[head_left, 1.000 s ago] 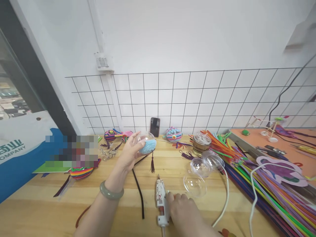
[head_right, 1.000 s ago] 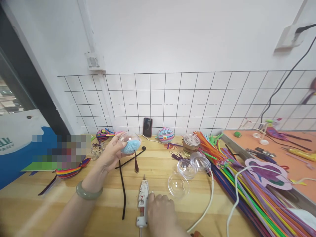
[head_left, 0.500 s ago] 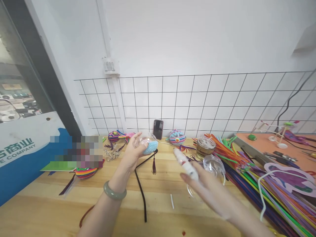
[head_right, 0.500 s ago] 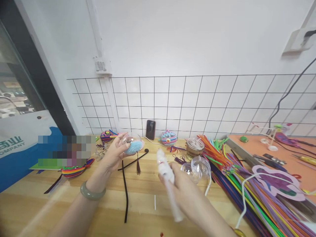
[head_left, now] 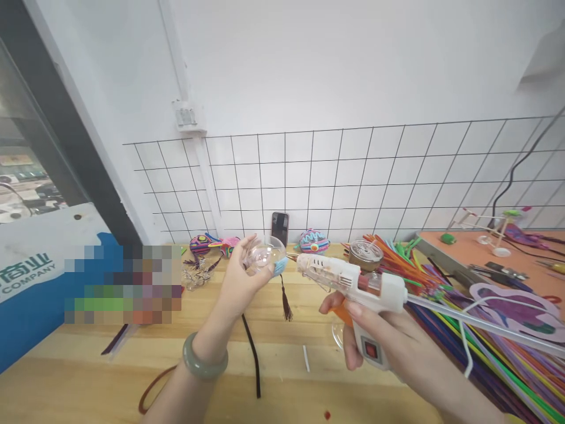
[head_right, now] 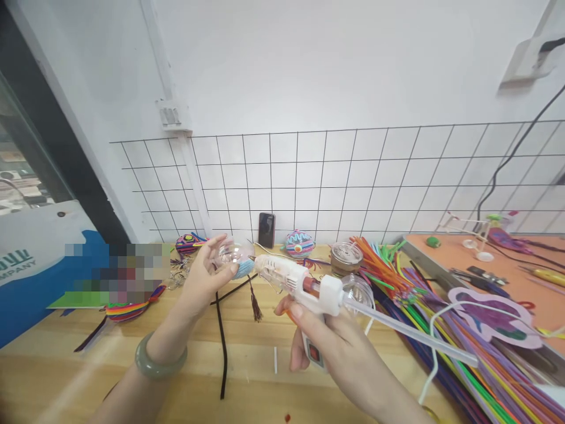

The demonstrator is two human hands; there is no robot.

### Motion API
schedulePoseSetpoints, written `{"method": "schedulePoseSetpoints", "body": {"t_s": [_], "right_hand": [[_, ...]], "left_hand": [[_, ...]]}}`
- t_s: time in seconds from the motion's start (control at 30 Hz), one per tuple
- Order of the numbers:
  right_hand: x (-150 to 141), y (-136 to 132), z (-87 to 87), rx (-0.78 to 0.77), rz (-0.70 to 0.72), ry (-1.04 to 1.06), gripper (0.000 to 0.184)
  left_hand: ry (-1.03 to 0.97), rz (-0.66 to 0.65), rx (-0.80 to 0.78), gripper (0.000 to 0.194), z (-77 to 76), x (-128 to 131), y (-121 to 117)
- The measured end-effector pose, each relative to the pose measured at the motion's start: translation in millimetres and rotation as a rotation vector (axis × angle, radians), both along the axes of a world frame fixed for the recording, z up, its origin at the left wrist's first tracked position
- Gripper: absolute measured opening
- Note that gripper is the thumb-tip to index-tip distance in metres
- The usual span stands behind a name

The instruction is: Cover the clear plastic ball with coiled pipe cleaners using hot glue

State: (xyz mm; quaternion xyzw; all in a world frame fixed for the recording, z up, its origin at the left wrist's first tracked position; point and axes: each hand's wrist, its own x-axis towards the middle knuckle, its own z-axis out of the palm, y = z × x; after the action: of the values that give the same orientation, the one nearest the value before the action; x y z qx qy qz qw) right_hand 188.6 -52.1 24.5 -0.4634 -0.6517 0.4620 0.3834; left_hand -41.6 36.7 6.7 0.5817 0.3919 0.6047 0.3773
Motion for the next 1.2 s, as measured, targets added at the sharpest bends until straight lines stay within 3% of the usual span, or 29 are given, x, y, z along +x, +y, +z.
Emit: {"method": "schedulePoseSetpoints", "body": {"t_s": [0.43, 1.2], "right_hand": [[-6.5, -1.9, -8.6, 0.042, 0.007, -0.077, 0.045], [-2.9, -2.7, -9.4, 0.060, 0.027, -0.122, 0.044]], "left_hand": [[0.031, 0.040, 0.051, 0.067, 7.0, 3.5, -8.4], [0.034, -0.015, 0.031, 0.065, 6.4, 2.4, -7.6]]}}
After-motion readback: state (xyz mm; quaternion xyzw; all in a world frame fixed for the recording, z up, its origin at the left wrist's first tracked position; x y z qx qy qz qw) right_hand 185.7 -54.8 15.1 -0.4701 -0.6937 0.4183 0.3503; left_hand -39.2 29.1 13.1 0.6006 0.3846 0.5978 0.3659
